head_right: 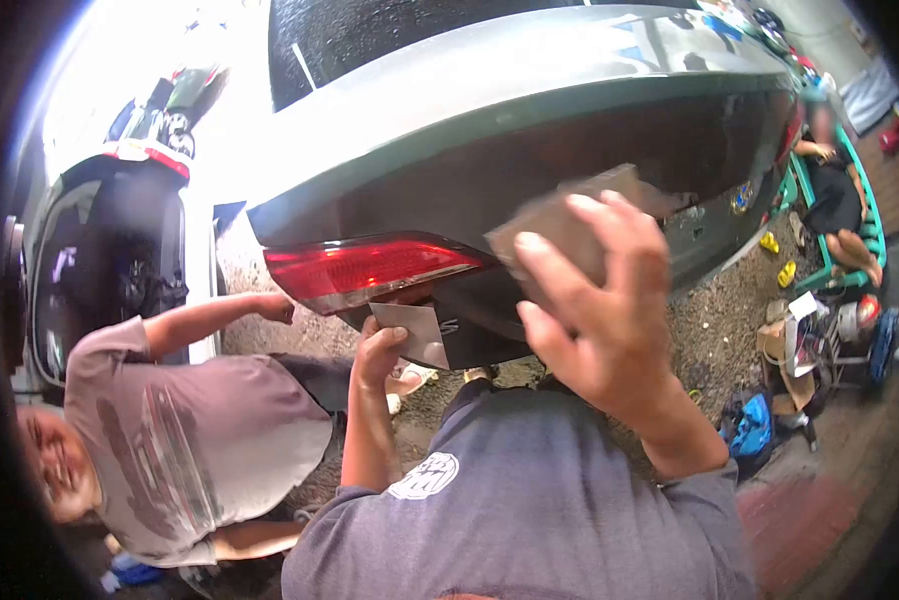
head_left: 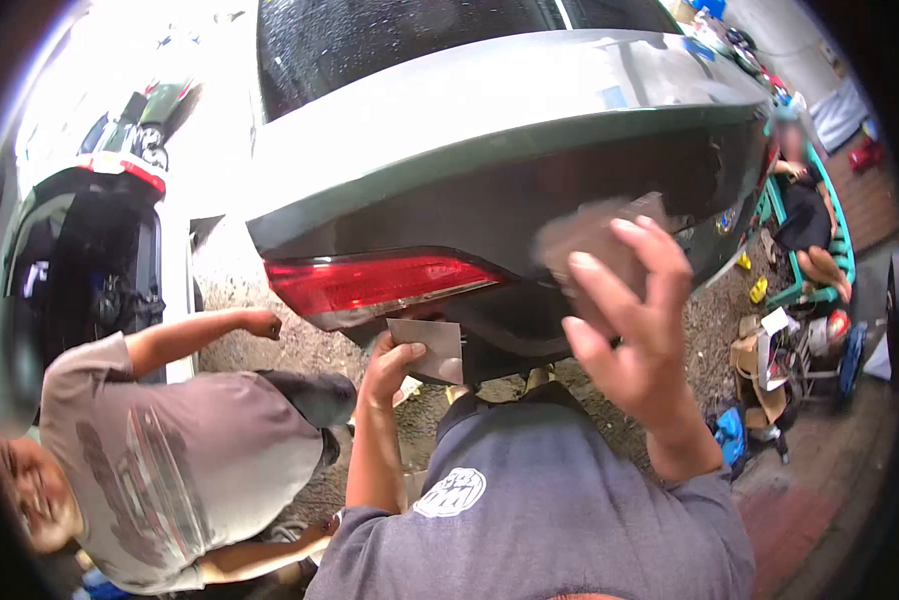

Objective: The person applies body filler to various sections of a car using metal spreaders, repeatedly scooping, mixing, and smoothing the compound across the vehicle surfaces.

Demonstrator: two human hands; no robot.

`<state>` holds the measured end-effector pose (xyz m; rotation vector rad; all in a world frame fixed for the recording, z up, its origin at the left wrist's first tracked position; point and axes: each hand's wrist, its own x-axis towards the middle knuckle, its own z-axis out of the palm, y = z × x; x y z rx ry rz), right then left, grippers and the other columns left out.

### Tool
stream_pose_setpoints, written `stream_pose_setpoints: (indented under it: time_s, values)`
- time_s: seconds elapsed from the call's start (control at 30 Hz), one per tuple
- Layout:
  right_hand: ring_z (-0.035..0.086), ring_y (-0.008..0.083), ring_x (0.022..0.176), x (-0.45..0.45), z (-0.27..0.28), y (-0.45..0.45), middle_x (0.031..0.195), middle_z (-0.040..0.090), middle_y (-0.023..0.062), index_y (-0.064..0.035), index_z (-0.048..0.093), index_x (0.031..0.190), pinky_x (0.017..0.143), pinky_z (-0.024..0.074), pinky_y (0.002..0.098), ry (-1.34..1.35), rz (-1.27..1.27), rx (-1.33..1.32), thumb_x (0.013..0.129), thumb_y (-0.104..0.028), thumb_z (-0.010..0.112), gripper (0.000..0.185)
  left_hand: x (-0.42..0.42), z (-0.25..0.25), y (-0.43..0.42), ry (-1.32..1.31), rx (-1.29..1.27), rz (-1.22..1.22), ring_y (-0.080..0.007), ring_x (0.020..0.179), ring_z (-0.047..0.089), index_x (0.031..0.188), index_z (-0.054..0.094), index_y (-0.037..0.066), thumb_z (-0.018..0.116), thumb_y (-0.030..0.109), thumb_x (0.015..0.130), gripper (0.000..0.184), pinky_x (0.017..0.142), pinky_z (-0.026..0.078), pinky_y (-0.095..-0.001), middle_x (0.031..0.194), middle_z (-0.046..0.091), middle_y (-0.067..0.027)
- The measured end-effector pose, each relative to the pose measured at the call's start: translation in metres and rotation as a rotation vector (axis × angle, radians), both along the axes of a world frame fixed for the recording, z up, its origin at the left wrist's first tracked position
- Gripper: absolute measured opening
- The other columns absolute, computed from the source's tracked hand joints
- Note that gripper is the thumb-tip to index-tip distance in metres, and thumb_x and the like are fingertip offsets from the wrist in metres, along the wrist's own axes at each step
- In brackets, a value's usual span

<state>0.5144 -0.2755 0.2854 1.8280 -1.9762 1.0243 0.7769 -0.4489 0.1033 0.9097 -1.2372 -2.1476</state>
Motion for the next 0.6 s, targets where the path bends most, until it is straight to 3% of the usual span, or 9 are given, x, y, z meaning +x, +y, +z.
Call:
stream_pose_setpoints:
  time_s: [0.07, 0.17, 0.27, 0.43, 0.6]
  values:
    - [0.042, 0.0357, 0.131, 0.021, -0.015, -0.031, 0.138, 0.047, 0.0149, -0.0186, 0.065, 0.125, 0.110, 0.0277, 0.0576, 0.060, -0.061, 0.080, 0.077, -0.020, 0.073, 0.049, 0.001, -0.024, -0.017, 0.069, 0.067, -0.133, -0.0309, 0.122, 0.059, 0.137, 0.050, -0.006, 0.070, 0.020, 0.069, 0.075, 0.105, 0.046, -0.0431, 0.133, 0.059, -0.0202]
    - [0.039, 0.0361, 0.133, 0.044, -0.036, -0.067, 0.139, 0.047, 0.0134, -0.0213, 0.066, 0.126, 0.109, 0.0268, 0.0597, 0.117, -0.137, 0.123, 0.082, -0.020, 0.070, 0.044, -0.012, -0.015, -0.021, 0.175, -0.018, -0.200, -0.0291, 0.127, 0.056, 0.140, 0.048, -0.007, 0.067, 0.017, 0.072, 0.074, 0.109, 0.041, -0.0402, 0.137, 0.058, -0.0180]
    - [0.039, 0.0345, 0.133, 0.059, -0.056, -0.085, 0.138, 0.047, 0.0114, -0.0243, 0.066, 0.126, 0.108, 0.0279, 0.0612, 0.158, -0.215, 0.121, 0.083, -0.021, 0.070, 0.044, -0.009, -0.024, -0.031, 0.206, -0.031, -0.363, -0.0315, 0.136, 0.048, 0.148, 0.037, -0.007, 0.067, 0.018, 0.071, 0.086, 0.113, 0.037, -0.0419, 0.147, 0.047, -0.0207]
    - [0.039, 0.0329, 0.133, 0.067, -0.065, -0.095, 0.138, 0.046, 0.0092, -0.0256, 0.066, 0.127, 0.108, 0.0294, 0.0614, 0.212, -0.288, 0.107, 0.083, -0.023, 0.072, 0.045, -0.003, -0.035, -0.043, 0.199, 0.027, -0.532, -0.0322, 0.139, 0.044, 0.144, 0.042, -0.009, 0.070, 0.021, 0.074, 0.081, 0.112, 0.038, -0.0421, 0.151, 0.043, -0.0221]
    - [0.039, 0.0331, 0.131, 0.087, -0.064, -0.090, 0.134, 0.047, 0.0085, -0.0263, 0.068, 0.123, 0.106, 0.0304, 0.0646, 0.216, -0.286, 0.075, 0.081, -0.024, 0.073, 0.042, 0.003, -0.034, -0.031, 0.313, -0.058, -0.522, -0.0342, 0.140, 0.042, 0.145, 0.041, -0.009, 0.069, 0.020, 0.074, 0.081, 0.114, 0.036, -0.0447, 0.153, 0.039, -0.0227]
